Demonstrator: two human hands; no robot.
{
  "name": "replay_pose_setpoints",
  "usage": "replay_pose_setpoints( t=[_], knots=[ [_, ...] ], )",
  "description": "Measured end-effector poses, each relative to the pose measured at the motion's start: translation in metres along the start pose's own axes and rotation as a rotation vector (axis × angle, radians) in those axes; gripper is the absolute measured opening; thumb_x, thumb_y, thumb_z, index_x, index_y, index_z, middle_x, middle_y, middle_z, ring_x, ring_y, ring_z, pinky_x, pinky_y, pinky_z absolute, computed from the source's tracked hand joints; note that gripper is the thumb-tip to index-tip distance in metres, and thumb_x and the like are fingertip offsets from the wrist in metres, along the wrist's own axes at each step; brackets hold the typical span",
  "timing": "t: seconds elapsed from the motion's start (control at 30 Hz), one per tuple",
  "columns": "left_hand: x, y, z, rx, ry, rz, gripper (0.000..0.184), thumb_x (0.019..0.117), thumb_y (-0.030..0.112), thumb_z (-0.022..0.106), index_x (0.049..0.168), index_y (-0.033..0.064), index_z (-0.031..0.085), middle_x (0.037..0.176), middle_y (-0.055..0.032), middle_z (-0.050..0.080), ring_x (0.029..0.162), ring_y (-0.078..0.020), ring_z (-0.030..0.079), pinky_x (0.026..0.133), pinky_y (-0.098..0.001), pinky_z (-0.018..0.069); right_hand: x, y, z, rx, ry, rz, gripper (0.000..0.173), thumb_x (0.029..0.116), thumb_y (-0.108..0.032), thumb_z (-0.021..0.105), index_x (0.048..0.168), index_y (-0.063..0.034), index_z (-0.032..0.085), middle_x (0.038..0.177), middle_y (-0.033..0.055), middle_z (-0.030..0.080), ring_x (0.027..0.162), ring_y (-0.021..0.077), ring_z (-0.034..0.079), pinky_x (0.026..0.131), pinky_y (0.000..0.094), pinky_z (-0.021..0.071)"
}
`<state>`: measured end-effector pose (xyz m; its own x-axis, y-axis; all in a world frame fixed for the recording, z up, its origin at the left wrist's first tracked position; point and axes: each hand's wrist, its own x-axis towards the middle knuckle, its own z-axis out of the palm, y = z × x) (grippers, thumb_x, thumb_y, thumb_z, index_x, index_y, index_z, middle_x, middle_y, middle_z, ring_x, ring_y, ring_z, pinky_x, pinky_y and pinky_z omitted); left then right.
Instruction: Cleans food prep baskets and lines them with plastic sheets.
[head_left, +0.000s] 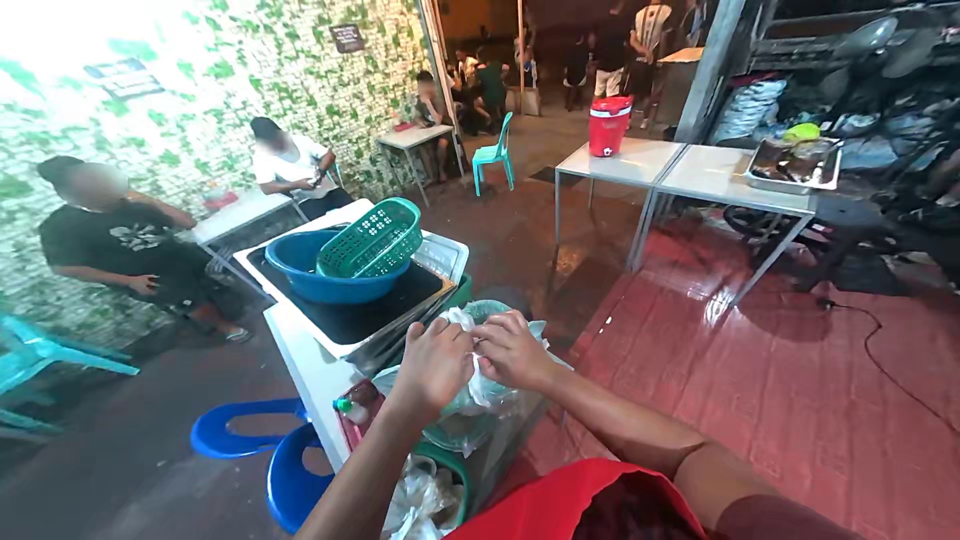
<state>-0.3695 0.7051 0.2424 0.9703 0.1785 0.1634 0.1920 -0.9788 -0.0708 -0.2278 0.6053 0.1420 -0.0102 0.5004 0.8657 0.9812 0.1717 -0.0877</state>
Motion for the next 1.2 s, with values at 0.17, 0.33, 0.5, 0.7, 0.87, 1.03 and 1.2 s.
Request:
replay_pose_setpoints(
  t=[0.17, 0.33, 0.5, 0.7, 0.87, 1.03, 1.2],
  knots=[
    [0.018, 0.013, -0.006, -0.007, -0.349, -0.164, 0.033, 0.0986, 0.028, 0.057, 0.117, 0.0027, 0.069, 0.123, -0.0175, 0.068, 0.126, -0.0371, 0.057, 0.108, -0.0601, 0.0353, -0.006, -0.003, -0.011, 0.039, -0.125, 0.125, 0.011, 0.0887, -0.016, 0.068, 0.095, -0.011, 0.075, 0.122, 0.0056, 0.073, 0.117, 0.0312, 0.065, 0.097, 0.055, 0.0497],
    [0.033, 0.014, -0.005, -0.028, -0.516, -0.165, 0.037, 0.0996, 0.033, 0.058, 0.119, 0.0044, 0.069, 0.127, -0.0162, 0.066, 0.13, -0.0349, 0.054, 0.11, -0.0597, 0.0344, 0.002, -0.005, -0.032, 0.137, -0.299, 0.256, 0.011, 0.0876, -0.015, 0.071, 0.093, -0.0072, 0.076, 0.129, 0.0074, 0.07, 0.127, 0.0343, 0.059, 0.103, 0.0594, 0.0451],
    [0.049, 0.015, -0.003, -0.035, -0.59, -0.148, 0.035, 0.0996, 0.034, 0.058, 0.113, 0.0039, 0.071, 0.124, -0.0168, 0.068, 0.127, -0.0353, 0.057, 0.108, -0.0603, 0.0367, 0.006, -0.006, -0.038, 0.129, -0.495, 0.358, 0.017, 0.0894, -0.013, 0.069, 0.103, -0.0041, 0.075, 0.142, 0.0076, 0.062, 0.138, 0.0353, 0.05, 0.109, 0.061, 0.0388],
    [0.054, 0.02, -0.001, -0.021, -0.596, -0.196, 0.037, 0.0985, 0.037, 0.061, 0.114, 0.006, 0.073, 0.124, -0.0146, 0.069, 0.126, -0.0337, 0.058, 0.108, -0.0588, 0.0388, -0.009, -0.008, -0.026, 0.15, -0.286, 0.402, 0.013, 0.0831, -0.012, 0.074, 0.094, -0.0041, 0.075, 0.137, 0.0083, 0.066, 0.133, 0.0368, 0.054, 0.102, 0.0615, 0.0439],
    [0.05, 0.023, -0.001, -0.008, -0.55, -0.157, 0.036, 0.0969, 0.034, 0.064, 0.109, 0.001, 0.072, 0.119, -0.0183, 0.07, 0.123, -0.0367, 0.06, 0.104, -0.0596, 0.0411, -0.014, -0.01, -0.021, 0.121, -0.26, 0.375, 0.02, 0.0821, -0.012, 0.074, 0.1, -0.0036, 0.076, 0.135, 0.0091, 0.067, 0.131, 0.037, 0.056, 0.101, 0.0619, 0.0442],
    [0.041, 0.029, 0.002, 0.081, -0.463, -0.134, 0.043, 0.0926, 0.039, 0.072, 0.111, -0.0004, 0.073, 0.117, -0.022, 0.071, 0.121, -0.0419, 0.062, 0.103, -0.0648, 0.0424, -0.017, -0.011, -0.017, 0.073, -0.277, 0.335, 0.034, 0.0804, -0.018, 0.08, 0.112, -0.005, 0.076, 0.136, 0.0096, 0.067, 0.132, 0.0352, 0.056, 0.104, 0.0606, 0.0436],
    [0.035, 0.032, 0.011, 0.043, -0.326, -0.136, 0.038, 0.0888, 0.031, 0.077, 0.106, -0.0031, 0.074, 0.112, -0.0258, 0.072, 0.118, -0.0468, 0.063, 0.099, -0.0701, 0.0424, -0.015, -0.009, -0.018, 0.069, -0.307, 0.33, 0.042, 0.0786, -0.02, 0.083, 0.117, -0.0044, 0.076, 0.141, 0.0105, 0.064, 0.136, 0.0367, 0.053, 0.107, 0.0618, 0.0412]
  ],
)
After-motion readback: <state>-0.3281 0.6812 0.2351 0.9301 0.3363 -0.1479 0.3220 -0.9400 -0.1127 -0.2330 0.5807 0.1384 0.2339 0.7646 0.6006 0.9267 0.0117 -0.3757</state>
